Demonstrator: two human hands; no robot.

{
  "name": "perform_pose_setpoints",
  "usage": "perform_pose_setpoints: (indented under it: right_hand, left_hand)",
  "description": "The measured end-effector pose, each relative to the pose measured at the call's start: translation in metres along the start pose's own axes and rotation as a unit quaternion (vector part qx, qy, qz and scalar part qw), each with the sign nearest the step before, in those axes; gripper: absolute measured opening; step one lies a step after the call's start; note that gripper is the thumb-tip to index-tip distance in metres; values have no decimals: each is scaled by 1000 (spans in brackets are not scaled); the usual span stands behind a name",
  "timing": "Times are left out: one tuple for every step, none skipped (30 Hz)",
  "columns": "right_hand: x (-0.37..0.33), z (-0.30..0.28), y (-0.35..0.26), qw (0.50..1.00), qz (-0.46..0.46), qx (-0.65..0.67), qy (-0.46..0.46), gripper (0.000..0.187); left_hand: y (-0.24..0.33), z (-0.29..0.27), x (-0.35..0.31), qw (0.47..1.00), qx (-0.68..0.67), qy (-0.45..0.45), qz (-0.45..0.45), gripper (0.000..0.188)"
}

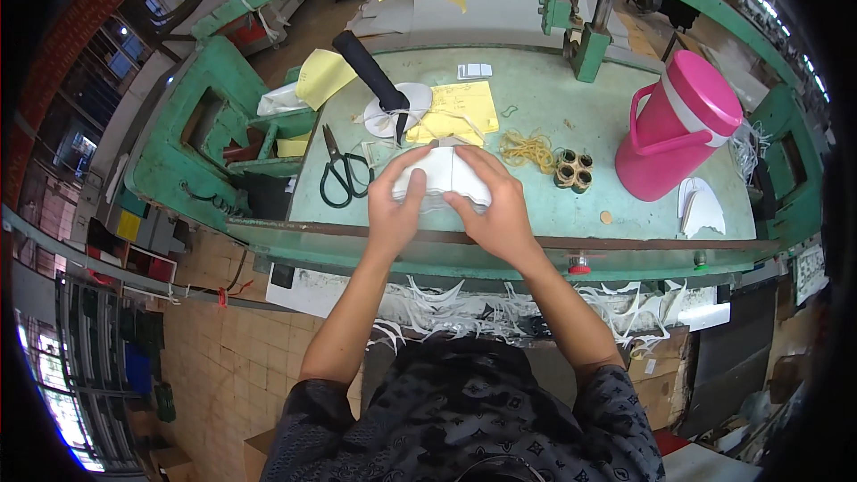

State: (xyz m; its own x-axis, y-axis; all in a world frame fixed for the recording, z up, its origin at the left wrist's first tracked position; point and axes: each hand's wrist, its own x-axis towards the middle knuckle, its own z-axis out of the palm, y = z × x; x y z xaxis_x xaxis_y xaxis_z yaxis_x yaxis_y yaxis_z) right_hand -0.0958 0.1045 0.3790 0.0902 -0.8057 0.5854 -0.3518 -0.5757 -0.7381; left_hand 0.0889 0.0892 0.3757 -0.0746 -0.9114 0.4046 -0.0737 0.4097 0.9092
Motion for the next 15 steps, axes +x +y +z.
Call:
perform_pose_setpoints:
  right_hand:
    - [4,-1,3,1000,4,2,-14,56]
    - [8,-1,5,999,6,7,-30,56]
    - [11,-3,3,999,4,0,-53,55]
    - [14,-7,0,997,2,-7,-75,55]
    - [18,-16,-1,995,2,-20,-96,54]
    - [23,-29,-5,993,-20,-42,-111,55]
    - [31,-33,-4,988,-2,-41,-151,58]
    - [40,-39,-5,982,23,-51,-182,60]
    - [45,-45,-5,974,57,-61,-210,62]
    - [51,-37,-2,970,33,-82,-227,62]
    - [56,-27,-1,964,14,-107,-245,61]
    - [58,-14,-7,956,22,-141,-256,63]
    - [61,-8,-12,947,26,-173,-269,65]
    - [57,-8,-12,957,16,-165,-237,68]
    - [53,-7,-11,966,4,-158,-205,72]
  left_hand:
    - [-1,0,0,999,27,-15,16,35]
    - [-2,-3,0,998,57,-27,33,35]
    - [-3,-6,0,994,86,-39,49,34]
    - [-5,-13,0,994,87,-57,46,35]
    - [-3,-15,-1,990,105,-74,52,36]
    - [2,-17,2,986,119,-99,62,37]
    - [7,-20,5,981,133,-124,73,38]
    - [9,-18,7,976,160,-128,69,40]
    - [6,-16,8,975,168,-122,77,39]
    - [3,-16,7,972,186,-116,83,38]
    - [3,-11,8,970,188,-116,102,37]
    - [-3,-11,6,969,195,-105,107,35]
    - [-9,-15,6,973,181,-97,104,36]
    - [-9,-22,4,980,159,-92,74,38]
    - [-10,-25,4,986,137,-86,43,39]
